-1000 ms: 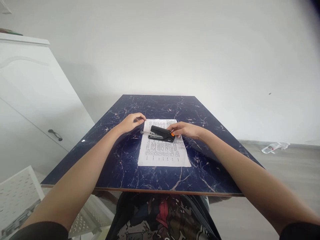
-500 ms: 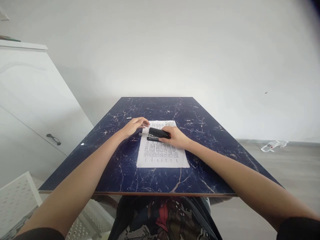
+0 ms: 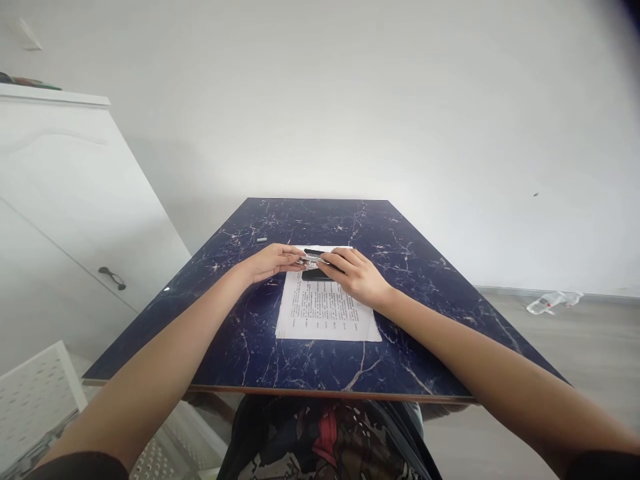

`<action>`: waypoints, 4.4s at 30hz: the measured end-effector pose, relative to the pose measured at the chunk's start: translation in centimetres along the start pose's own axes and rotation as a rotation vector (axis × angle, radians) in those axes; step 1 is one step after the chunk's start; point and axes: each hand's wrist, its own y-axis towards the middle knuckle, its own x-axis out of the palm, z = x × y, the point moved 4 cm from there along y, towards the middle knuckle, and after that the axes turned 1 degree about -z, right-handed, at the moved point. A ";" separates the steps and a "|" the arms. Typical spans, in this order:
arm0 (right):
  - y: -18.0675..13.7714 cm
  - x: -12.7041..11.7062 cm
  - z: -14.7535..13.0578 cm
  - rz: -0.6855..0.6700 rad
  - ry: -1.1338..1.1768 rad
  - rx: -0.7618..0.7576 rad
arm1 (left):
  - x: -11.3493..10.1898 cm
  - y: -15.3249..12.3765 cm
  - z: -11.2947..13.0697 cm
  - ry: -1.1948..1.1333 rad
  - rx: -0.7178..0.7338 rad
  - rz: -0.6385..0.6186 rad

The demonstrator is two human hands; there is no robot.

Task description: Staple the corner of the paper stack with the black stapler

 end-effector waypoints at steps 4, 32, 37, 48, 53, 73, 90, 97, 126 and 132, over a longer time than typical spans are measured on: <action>0.2 -0.3 -0.4 0.032 -0.008 0.052 | -0.6 0.1 -0.2 -0.021 -0.017 0.031; 0.7 -2.2 -0.8 0.389 0.381 0.128 | 6.4 -1.2 3.8 0.217 0.411 0.095; 0.7 -1.9 -0.7 0.402 0.336 0.125 | 6.6 -1.1 3.7 0.213 0.406 0.096; 0.4 -1.7 -1.0 0.453 0.149 0.056 | 6.9 -1.4 4.1 0.220 0.406 -0.001; 0.4 -1.9 -1.0 0.465 0.082 0.018 | 7.1 -1.3 4.0 0.212 0.420 -0.046; -0.4 -0.8 5.7 0.375 0.155 0.429 | -0.6 -1.1 3.3 0.490 0.377 0.440; -9.6 2.0 20.3 0.095 -0.004 0.996 | -8.9 -0.3 -0.4 1.331 -0.042 0.628; -8.5 1.0 18.9 0.186 -0.060 0.958 | -6.6 -0.4 1.3 1.236 0.106 0.670; -0.2 1.3 5.0 0.124 0.453 0.420 | 0.9 0.0 2.2 0.943 0.458 0.130; -0.2 1.3 5.0 0.092 0.471 0.439 | 1.1 -0.1 2.3 0.964 0.460 0.063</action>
